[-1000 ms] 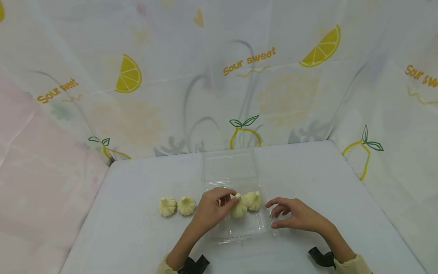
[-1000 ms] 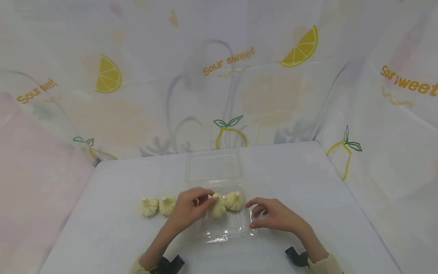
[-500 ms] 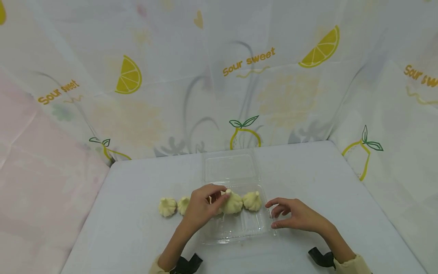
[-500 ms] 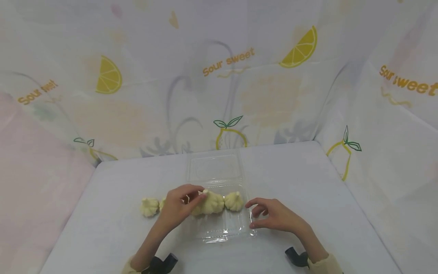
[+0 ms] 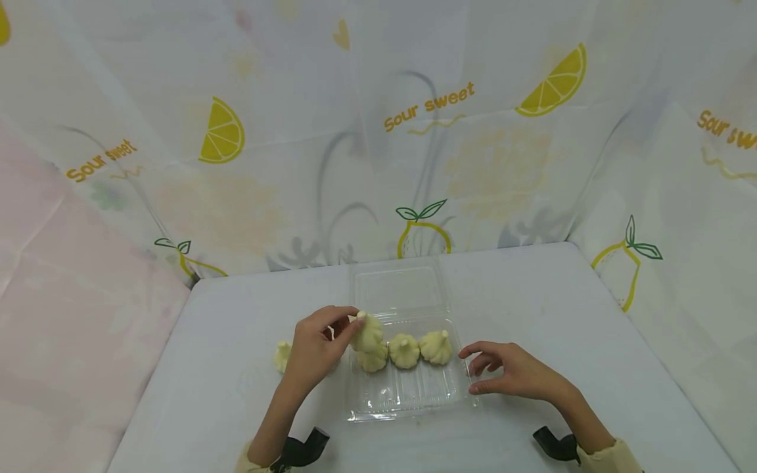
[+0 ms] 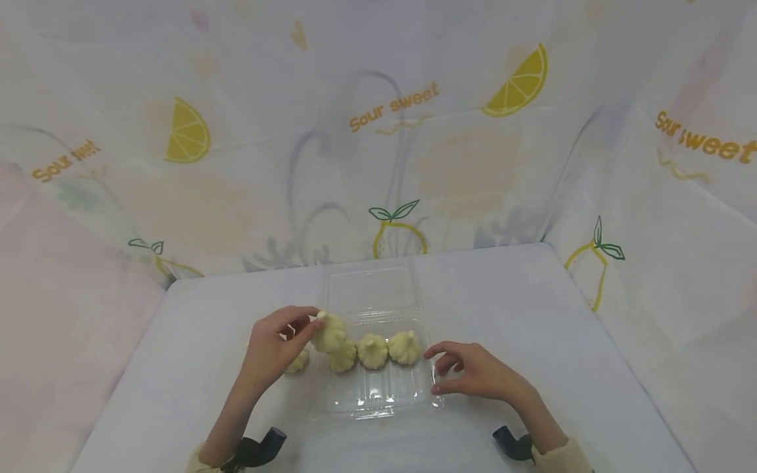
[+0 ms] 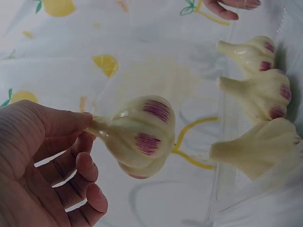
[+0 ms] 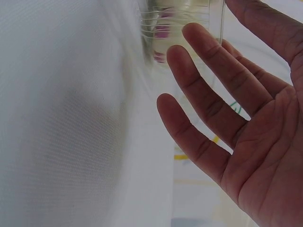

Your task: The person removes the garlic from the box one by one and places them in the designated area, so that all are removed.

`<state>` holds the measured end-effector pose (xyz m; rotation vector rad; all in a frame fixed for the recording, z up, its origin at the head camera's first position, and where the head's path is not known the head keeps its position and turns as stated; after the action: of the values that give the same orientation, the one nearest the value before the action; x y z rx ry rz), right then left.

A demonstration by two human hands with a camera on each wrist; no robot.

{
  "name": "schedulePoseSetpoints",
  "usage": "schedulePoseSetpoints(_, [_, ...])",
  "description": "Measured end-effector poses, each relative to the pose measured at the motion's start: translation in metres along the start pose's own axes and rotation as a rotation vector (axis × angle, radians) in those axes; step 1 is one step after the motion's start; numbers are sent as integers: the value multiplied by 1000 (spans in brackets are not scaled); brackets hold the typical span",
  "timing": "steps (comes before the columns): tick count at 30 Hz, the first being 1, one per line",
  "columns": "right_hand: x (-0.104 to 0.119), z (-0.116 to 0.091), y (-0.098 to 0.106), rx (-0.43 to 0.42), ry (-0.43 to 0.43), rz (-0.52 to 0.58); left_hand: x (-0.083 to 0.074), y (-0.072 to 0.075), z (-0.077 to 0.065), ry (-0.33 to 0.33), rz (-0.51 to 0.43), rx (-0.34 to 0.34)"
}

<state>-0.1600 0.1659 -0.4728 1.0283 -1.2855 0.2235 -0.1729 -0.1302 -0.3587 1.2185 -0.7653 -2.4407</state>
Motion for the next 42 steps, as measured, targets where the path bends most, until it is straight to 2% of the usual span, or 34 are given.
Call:
schedulePoseSetpoints(8, [0,-1,0,1,-3,-1,9,19,-3,36,28,-38])
schedulePoseSetpoints(16, [-1,0,0,5,-3,-17,20,39,-10,73,102,-70])
schedulePoseSetpoints(24, [0,1,0,10,7,-21,26,62,-18,80,169,-123])
schedulePoseSetpoints(42, [0,1,-1,12,-5,-13,52,94,-32,196,258,-173])
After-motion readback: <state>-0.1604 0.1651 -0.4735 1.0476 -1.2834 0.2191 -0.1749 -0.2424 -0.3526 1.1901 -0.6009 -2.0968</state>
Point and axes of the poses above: each hand's wrist, its own z-axis towards the middle knuckle, its own y-axis out of the back of the hand, x = y × z, the point moved 8 cm from there along z, towards the middle knuckle, and after that the axes turned 8 degrees about x, right-handed, at the moved point
